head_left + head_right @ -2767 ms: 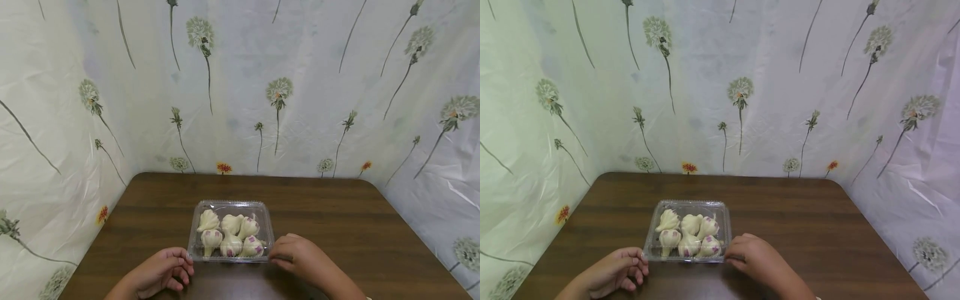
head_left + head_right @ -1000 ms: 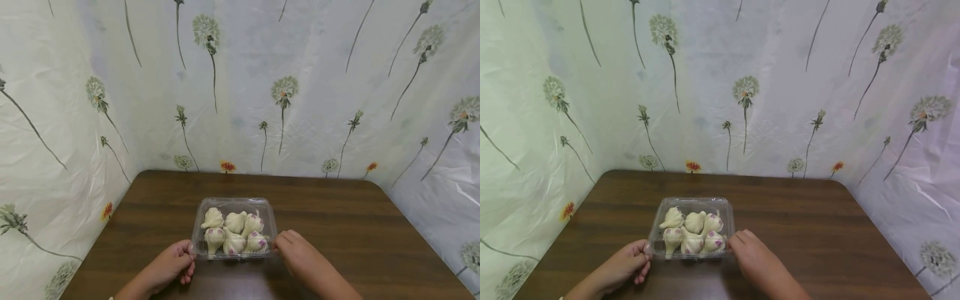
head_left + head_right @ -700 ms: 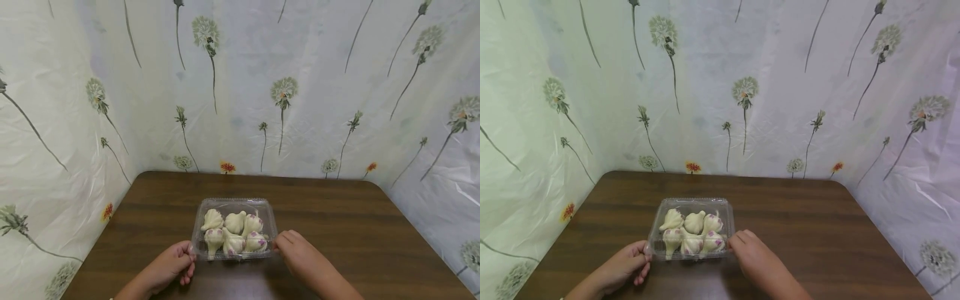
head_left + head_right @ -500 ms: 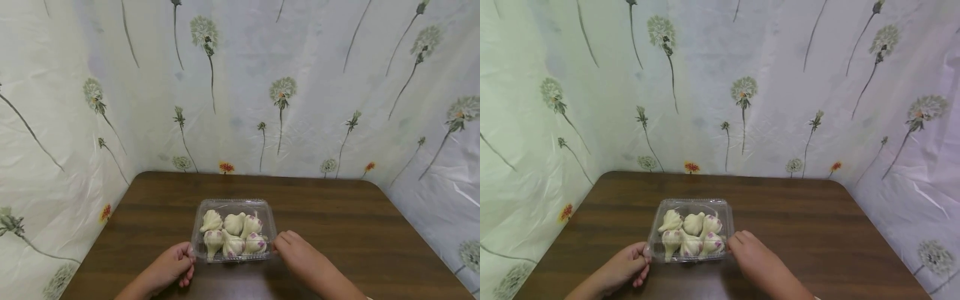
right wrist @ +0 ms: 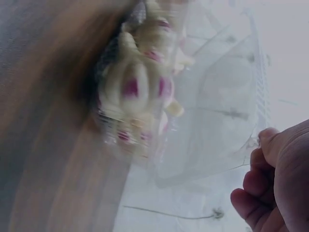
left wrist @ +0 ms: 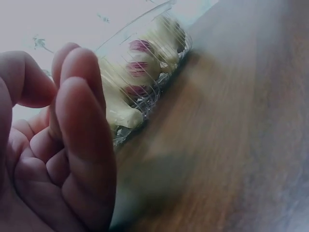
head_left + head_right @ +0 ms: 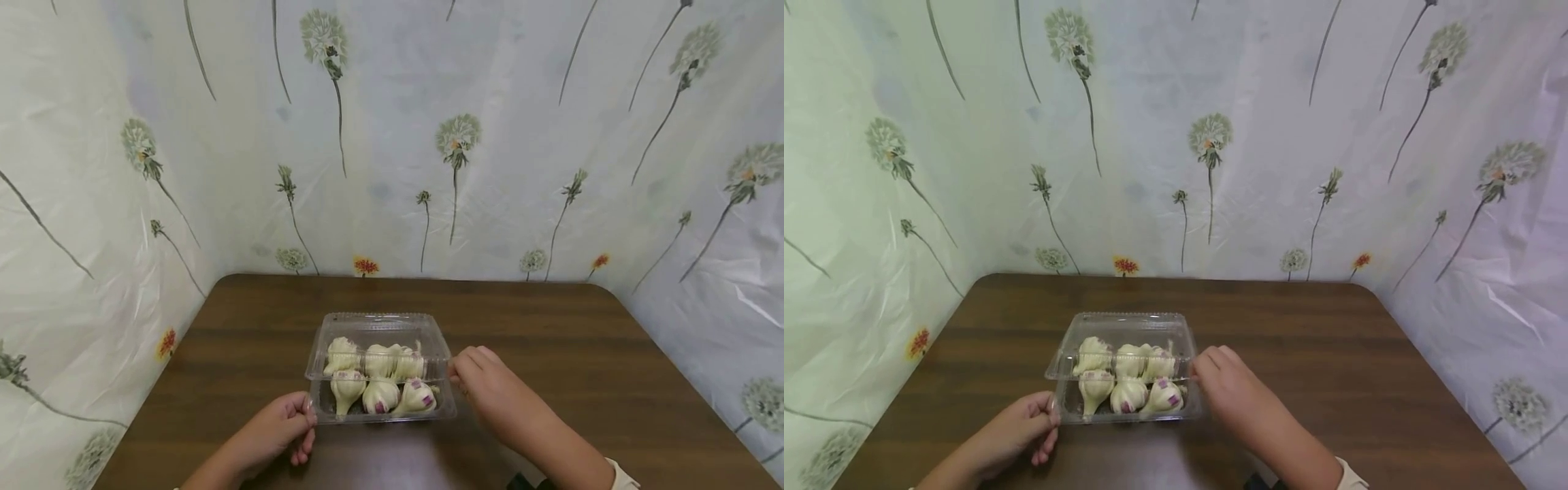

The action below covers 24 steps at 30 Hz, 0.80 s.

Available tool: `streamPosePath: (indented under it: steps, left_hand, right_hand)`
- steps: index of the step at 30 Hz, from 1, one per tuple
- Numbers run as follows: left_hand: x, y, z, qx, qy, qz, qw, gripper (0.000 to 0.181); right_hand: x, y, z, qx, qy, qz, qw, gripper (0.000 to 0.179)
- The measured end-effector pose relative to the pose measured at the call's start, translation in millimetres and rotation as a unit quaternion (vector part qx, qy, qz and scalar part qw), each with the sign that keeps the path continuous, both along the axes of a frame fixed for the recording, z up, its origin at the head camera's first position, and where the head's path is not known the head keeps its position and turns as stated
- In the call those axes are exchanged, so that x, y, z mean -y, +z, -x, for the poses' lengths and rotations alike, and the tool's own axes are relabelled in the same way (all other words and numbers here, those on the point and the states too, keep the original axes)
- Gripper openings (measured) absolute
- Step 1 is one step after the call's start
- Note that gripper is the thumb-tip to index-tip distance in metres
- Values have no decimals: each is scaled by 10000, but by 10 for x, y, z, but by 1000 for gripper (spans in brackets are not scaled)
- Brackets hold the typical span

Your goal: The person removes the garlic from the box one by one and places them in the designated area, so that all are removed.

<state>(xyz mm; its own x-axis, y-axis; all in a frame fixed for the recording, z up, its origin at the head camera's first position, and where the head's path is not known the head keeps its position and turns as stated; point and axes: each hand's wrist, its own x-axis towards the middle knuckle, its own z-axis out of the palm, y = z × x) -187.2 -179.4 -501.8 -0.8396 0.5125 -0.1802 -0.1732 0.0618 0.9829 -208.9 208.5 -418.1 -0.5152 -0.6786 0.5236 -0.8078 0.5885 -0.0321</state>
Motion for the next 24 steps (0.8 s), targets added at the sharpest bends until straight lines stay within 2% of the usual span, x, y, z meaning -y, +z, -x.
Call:
streamPosePath:
  steps: [2, 6, 8, 11, 12, 14, 16, 22, 24]
  left_hand:
    - [8, -11, 3, 81, -24, -91, 9999, 12]
    - [18, -27, 8, 235, -83, -237, 9994, 9]
    - [21, -28, 7, 294, -109, -280, 9991, 8]
    - [23, -22, -3, 377, -103, -266, 9989, 8]
    - [23, -18, -7, 383, -89, -236, 9989, 7]
    - [23, -6, -11, 402, -39, -154, 9991, 7]
    - [26, 7, -8, 379, 14, -71, 9993, 7]
    - [69, 32, 22, 331, 90, 11, 9994, 8]
    - [89, 37, 33, 327, 210, 22, 9992, 8]
  right_hand:
    - [-4, 28, 11, -14, -39, 27, 10000, 9]
    - [-2, 90, 46, -153, -113, 133, 9997, 39]
    - [-2, 120, 64, -171, -204, 193, 9995, 35]
    - [-3, 148, 91, -79, -359, 301, 9989, 9]
    - [-3, 152, 99, -36, -415, 346, 9985, 6]
    - [2, 158, 115, 41, -499, 437, 9978, 20]
    - [9, 165, 133, 121, -542, 539, 9970, 26]
    - [12, 201, 193, 497, -803, 874, 9917, 16]
    - [11, 208, 219, 586, -880, 972, 9896, 12]
